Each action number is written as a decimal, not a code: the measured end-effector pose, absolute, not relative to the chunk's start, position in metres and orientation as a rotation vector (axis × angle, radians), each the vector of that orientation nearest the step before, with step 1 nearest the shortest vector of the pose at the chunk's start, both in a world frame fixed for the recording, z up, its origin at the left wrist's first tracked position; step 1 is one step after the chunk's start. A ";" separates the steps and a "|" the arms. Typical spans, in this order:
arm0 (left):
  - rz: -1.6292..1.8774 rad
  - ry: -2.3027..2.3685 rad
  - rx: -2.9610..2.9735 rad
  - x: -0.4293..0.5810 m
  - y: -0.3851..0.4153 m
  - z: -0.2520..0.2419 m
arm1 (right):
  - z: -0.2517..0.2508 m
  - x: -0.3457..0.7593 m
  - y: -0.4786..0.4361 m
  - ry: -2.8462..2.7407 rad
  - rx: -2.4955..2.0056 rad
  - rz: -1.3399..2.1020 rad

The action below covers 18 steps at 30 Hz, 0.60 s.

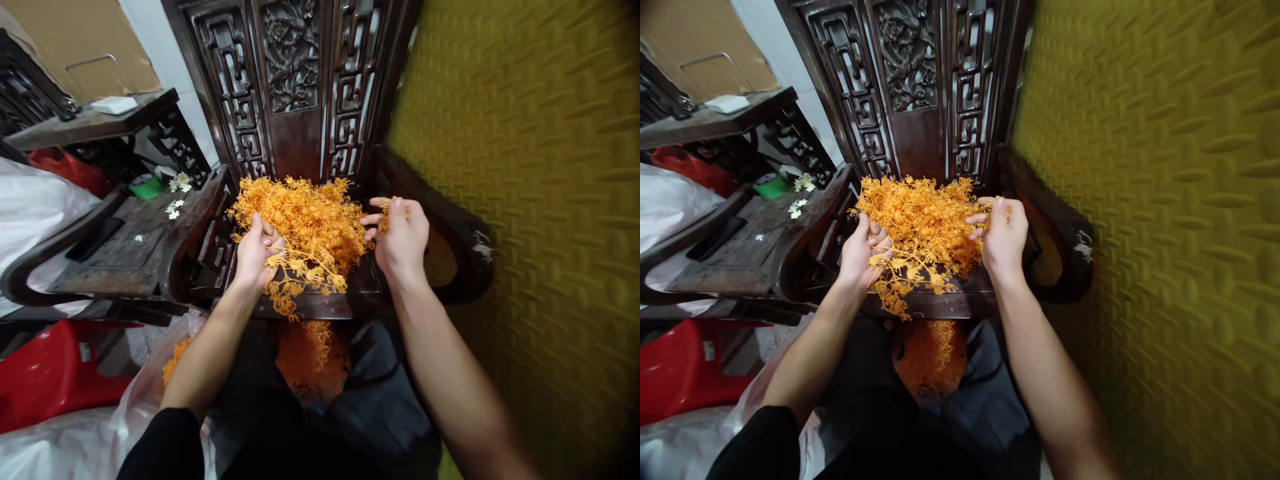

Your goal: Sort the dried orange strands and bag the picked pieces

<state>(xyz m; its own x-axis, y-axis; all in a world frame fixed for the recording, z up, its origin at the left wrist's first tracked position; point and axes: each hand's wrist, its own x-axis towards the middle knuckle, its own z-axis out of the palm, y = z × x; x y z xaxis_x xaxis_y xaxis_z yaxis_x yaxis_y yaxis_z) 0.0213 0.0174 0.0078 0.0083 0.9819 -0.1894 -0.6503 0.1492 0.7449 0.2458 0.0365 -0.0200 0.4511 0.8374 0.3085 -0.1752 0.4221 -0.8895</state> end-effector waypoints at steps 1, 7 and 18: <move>1.381 0.806 0.540 0.022 0.018 0.005 | -0.016 0.244 0.029 -0.940 -0.895 0.726; 1.420 0.856 0.584 0.034 0.022 -0.006 | -0.009 0.216 -0.009 -1.794 -0.852 0.308; 1.521 0.846 0.526 0.036 0.024 -0.004 | -0.022 0.184 -0.007 -1.954 -0.657 0.097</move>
